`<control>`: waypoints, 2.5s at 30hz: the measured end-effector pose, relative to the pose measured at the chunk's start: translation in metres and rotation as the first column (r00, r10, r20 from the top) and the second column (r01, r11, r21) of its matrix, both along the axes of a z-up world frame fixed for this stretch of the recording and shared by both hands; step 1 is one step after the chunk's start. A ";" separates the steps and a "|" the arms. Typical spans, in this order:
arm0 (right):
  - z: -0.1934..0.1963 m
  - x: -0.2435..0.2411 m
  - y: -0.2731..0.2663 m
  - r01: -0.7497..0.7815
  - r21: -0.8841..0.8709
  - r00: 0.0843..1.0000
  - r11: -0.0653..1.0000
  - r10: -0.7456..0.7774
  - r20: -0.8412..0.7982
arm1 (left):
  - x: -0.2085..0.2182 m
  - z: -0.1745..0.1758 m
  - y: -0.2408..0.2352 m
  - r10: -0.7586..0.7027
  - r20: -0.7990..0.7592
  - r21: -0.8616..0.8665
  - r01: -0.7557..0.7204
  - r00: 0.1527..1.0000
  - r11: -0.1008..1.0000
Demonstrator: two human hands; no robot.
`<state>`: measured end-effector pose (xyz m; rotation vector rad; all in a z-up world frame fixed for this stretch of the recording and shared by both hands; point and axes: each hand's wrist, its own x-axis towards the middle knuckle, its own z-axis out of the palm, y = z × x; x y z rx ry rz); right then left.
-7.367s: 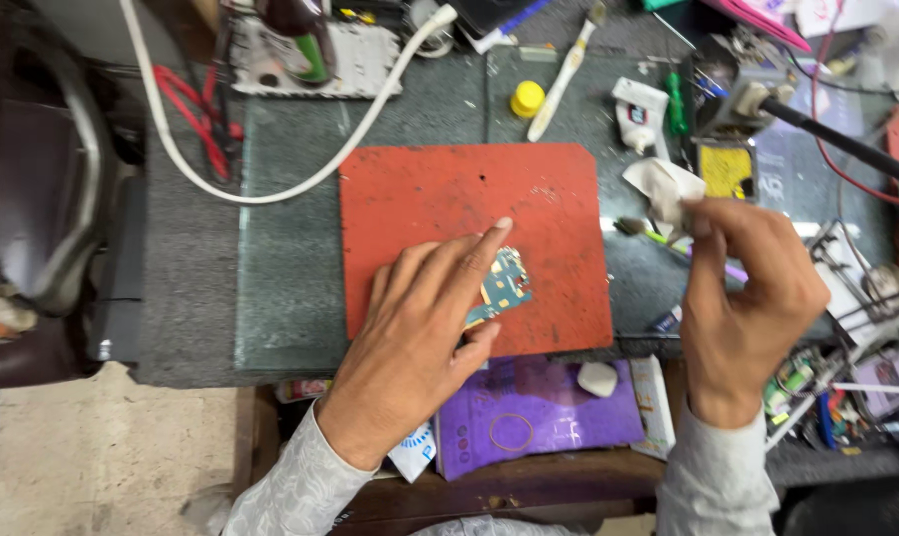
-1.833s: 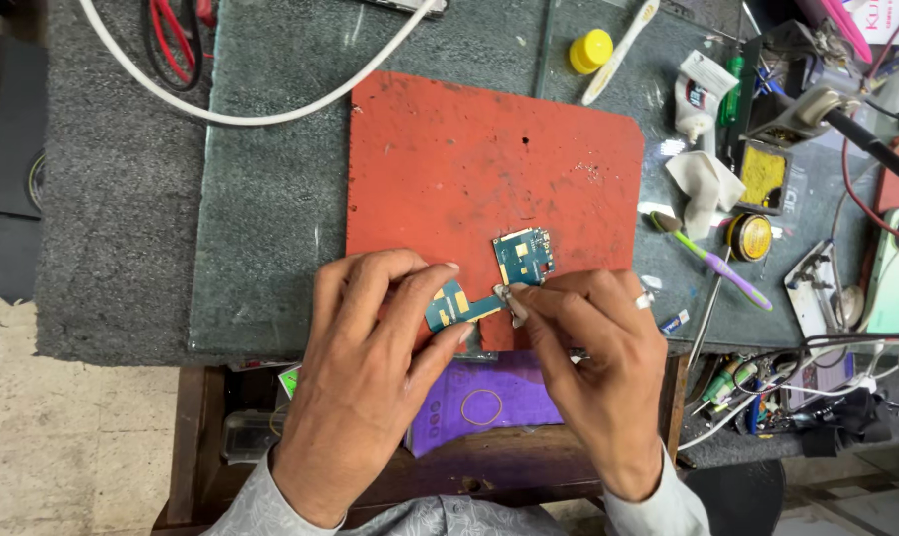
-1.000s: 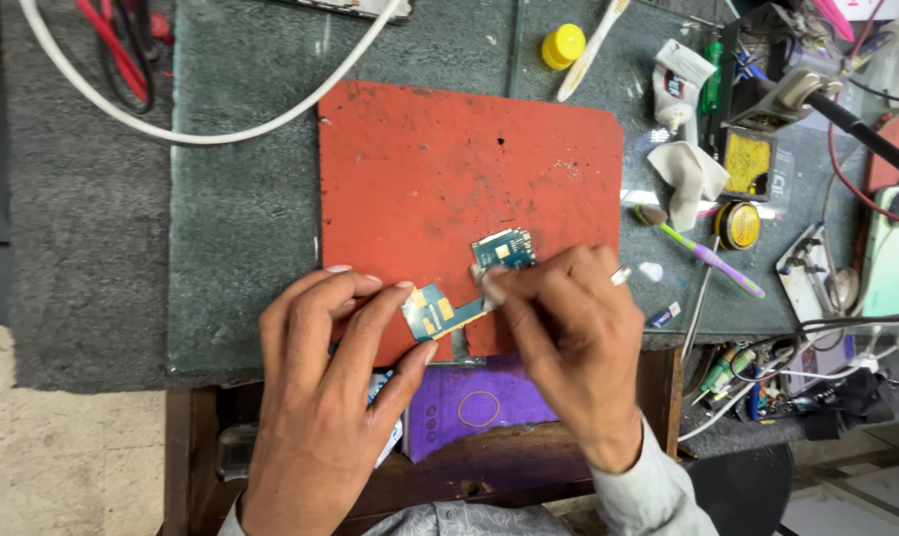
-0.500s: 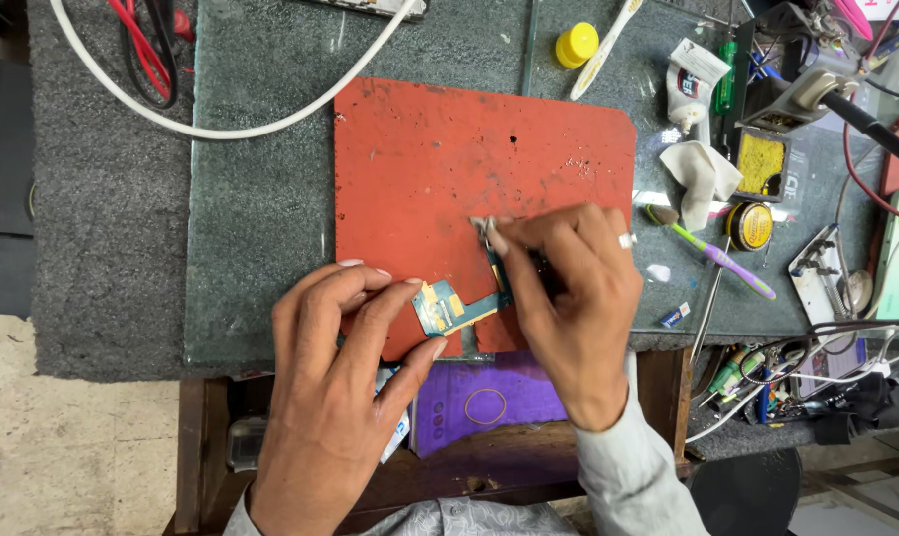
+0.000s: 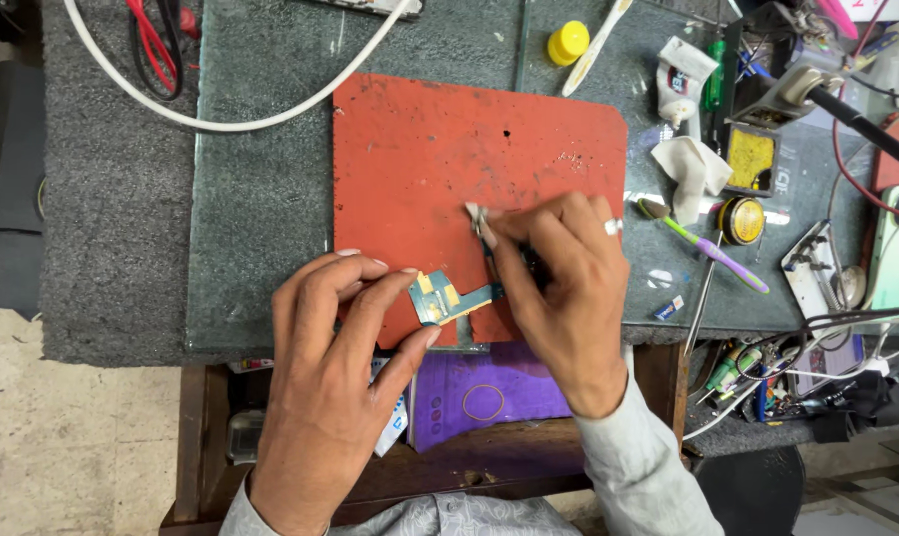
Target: The person cleans a small blue circuit board with a white cloth, wiping both sides and the attached ribbon cable. The person then applies a liquid from a brown bottle and continues to wipe the board with the cloth.
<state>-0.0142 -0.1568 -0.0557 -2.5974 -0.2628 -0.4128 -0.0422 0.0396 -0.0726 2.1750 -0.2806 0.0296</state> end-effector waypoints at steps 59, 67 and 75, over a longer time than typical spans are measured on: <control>0.003 -0.041 0.021 0.130 0.045 0.988 0.991 -0.125 -0.091 | -0.004 -0.005 0.017 -0.067 0.062 -0.075 0.071 0.996 0.995; -0.001 -0.032 0.042 -0.140 0.076 0.989 0.987 0.144 -0.047 | -0.005 -0.006 0.015 -0.052 0.060 -0.072 0.056 0.997 0.996; 0.006 -0.030 0.041 -0.150 0.061 0.981 0.987 0.156 -0.114 | -0.005 -0.006 0.017 -0.054 0.059 -0.089 0.059 0.997 0.994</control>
